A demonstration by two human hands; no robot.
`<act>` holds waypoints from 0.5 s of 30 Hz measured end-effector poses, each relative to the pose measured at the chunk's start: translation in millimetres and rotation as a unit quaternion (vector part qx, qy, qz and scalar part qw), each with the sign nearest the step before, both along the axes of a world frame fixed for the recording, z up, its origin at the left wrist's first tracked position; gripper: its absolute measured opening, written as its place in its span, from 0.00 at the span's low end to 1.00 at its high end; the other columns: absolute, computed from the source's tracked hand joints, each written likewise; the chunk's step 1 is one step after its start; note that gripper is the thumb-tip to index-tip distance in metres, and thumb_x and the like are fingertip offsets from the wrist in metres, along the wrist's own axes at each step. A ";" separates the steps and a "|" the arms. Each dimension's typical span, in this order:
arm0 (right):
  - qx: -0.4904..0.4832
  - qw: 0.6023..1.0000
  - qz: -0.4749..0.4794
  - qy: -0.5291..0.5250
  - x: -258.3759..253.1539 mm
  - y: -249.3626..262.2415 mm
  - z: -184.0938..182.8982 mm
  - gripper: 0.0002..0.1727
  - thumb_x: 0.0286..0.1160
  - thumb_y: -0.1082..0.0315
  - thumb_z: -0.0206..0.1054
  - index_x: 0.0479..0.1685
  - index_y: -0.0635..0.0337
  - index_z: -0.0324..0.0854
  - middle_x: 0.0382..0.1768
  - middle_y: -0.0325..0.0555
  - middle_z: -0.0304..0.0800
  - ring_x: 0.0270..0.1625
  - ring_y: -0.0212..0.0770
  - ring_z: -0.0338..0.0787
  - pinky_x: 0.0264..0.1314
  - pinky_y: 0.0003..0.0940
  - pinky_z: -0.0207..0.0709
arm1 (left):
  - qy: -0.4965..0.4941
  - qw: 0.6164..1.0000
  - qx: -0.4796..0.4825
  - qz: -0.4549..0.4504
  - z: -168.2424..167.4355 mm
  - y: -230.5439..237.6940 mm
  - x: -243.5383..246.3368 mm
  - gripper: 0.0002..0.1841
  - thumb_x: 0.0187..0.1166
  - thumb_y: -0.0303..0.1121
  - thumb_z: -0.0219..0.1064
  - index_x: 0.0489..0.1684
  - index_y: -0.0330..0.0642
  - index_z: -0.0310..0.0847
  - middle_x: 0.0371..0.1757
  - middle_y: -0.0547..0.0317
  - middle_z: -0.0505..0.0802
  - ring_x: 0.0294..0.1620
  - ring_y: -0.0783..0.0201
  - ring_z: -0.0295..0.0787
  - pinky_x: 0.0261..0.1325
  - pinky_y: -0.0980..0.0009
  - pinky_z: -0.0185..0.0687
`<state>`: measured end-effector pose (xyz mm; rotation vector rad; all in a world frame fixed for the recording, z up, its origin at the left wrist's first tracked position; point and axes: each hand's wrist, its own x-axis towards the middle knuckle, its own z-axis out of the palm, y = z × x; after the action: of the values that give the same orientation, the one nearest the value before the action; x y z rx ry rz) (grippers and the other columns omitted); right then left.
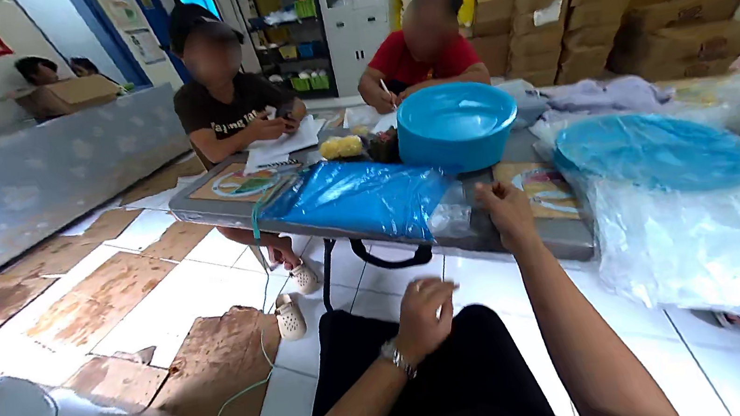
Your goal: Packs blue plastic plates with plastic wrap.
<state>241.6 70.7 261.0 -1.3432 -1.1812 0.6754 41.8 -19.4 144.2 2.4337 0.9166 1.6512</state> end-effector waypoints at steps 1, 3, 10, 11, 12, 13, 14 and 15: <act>-0.005 1.000 -0.009 -0.025 1.1 -2.9 -3.6 0.23 0.87 0.54 0.62 0.47 0.71 0.82 0.40 0.56 0.86 0.40 0.46 0.85 0.49 0.50 0.80 | -0.018 0.999 0.026 0.004 23.6 4.4 8.6 0.10 0.75 0.24 0.64 0.42 0.33 0.94 0.47 0.47 0.97 0.55 0.51 0.93 0.68 0.56 0.82; -0.028 0.998 0.005 -0.058 1.3 -7.6 -3.2 0.31 0.88 0.45 0.56 0.33 0.66 0.87 0.29 0.49 0.85 0.32 0.42 0.80 0.41 0.50 0.73 | -0.014 0.997 0.067 0.024 63.0 17.9 22.0 0.10 0.74 0.25 0.67 0.44 0.33 0.94 0.49 0.47 0.97 0.56 0.49 0.93 0.68 0.55 0.82; 0.025 0.980 0.191 -0.045 9.9 -26.4 -1.0 0.12 0.80 0.65 0.69 0.30 0.61 0.87 0.24 0.38 0.84 0.24 0.26 0.76 0.29 0.25 0.72 | 0.105 0.988 -0.009 0.116 119.8 63.8 35.4 0.24 0.78 0.36 0.71 0.71 0.34 0.81 0.68 0.43 0.88 0.75 0.39 0.77 0.79 0.42 0.66; 0.030 0.979 0.197 -0.033 9.9 -27.6 0.4 0.08 0.77 0.72 0.71 0.30 0.63 0.88 0.25 0.39 0.85 0.24 0.26 0.77 0.29 0.23 0.73 | 0.101 0.987 -0.020 0.123 117.7 67.4 36.3 0.25 0.77 0.37 0.71 0.71 0.35 0.81 0.68 0.43 0.89 0.74 0.38 0.78 0.79 0.42 0.66; 0.030 0.979 0.198 -0.025 10.1 -27.5 1.0 0.05 0.74 0.75 0.72 0.30 0.64 0.88 0.25 0.40 0.86 0.24 0.26 0.78 0.29 0.22 0.74 | 0.095 0.987 -0.028 0.128 114.9 70.0 37.5 0.25 0.77 0.39 0.72 0.70 0.35 0.81 0.67 0.43 0.89 0.74 0.38 0.78 0.79 0.41 0.66; 0.031 0.980 0.196 -0.020 10.6 -26.6 0.5 0.04 0.72 0.78 0.73 0.30 0.64 0.87 0.25 0.40 0.86 0.24 0.27 0.79 0.29 0.23 0.75 | 0.090 0.987 -0.032 0.128 112.0 71.6 38.8 0.26 0.76 0.40 0.73 0.70 0.36 0.82 0.66 0.44 0.89 0.73 0.39 0.79 0.78 0.41 0.65; 0.034 0.981 0.192 -0.019 10.9 -24.4 -1.8 0.05 0.69 0.79 0.74 0.28 0.64 0.86 0.24 0.41 0.85 0.23 0.27 0.79 0.28 0.23 0.74 | 0.089 0.988 -0.037 0.124 109.3 72.4 40.0 0.26 0.75 0.42 0.73 0.69 0.37 0.82 0.66 0.45 0.90 0.73 0.40 0.79 0.79 0.40 0.64; 0.036 0.981 0.189 -0.024 11.1 -21.5 -3.9 0.06 0.67 0.79 0.76 0.26 0.63 0.85 0.23 0.41 0.85 0.23 0.27 0.78 0.28 0.23 0.74 | 0.091 0.988 -0.041 0.114 106.8 72.5 41.1 0.27 0.73 0.42 0.73 0.69 0.38 0.83 0.65 0.46 0.90 0.73 0.40 0.78 0.79 0.39 0.62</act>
<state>252.7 49.3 257.1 -1.0892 -1.5054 0.8634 83.0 53.1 251.1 2.5359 1.3045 1.4328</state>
